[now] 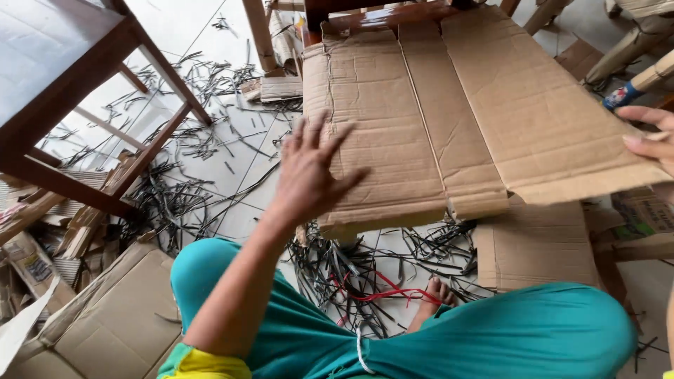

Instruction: The person sits on the floor and uses black plastic straps to tie a stack of flattened cardboard boxes. They pull the straps through pre-cut slots in the cardboard, pull them tight, and twist the ends to secure the bundle.

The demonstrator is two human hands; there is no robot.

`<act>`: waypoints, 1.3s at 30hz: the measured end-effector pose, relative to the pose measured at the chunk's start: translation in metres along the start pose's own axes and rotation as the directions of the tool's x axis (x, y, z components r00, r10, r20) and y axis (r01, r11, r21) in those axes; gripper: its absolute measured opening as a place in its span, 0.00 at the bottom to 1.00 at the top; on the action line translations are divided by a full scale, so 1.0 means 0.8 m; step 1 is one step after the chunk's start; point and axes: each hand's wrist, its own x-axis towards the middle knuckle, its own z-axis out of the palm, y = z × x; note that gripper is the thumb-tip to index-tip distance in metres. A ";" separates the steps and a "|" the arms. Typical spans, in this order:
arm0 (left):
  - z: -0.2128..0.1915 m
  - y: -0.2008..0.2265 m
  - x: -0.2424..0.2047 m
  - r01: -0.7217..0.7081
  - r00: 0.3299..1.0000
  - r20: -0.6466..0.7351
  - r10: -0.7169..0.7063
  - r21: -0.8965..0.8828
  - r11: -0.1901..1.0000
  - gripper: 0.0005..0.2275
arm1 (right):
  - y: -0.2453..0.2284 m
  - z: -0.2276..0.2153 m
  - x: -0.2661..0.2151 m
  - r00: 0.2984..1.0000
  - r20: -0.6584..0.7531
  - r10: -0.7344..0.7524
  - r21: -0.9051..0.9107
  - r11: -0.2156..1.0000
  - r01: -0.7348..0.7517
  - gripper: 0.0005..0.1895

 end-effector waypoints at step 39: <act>0.069 -0.087 0.021 0.558 0.428 0.668 -0.608 -0.725 -0.404 0.29 | -0.183 0.123 0.012 0.982 -0.102 0.157 -0.543 0.819 -0.187 0.37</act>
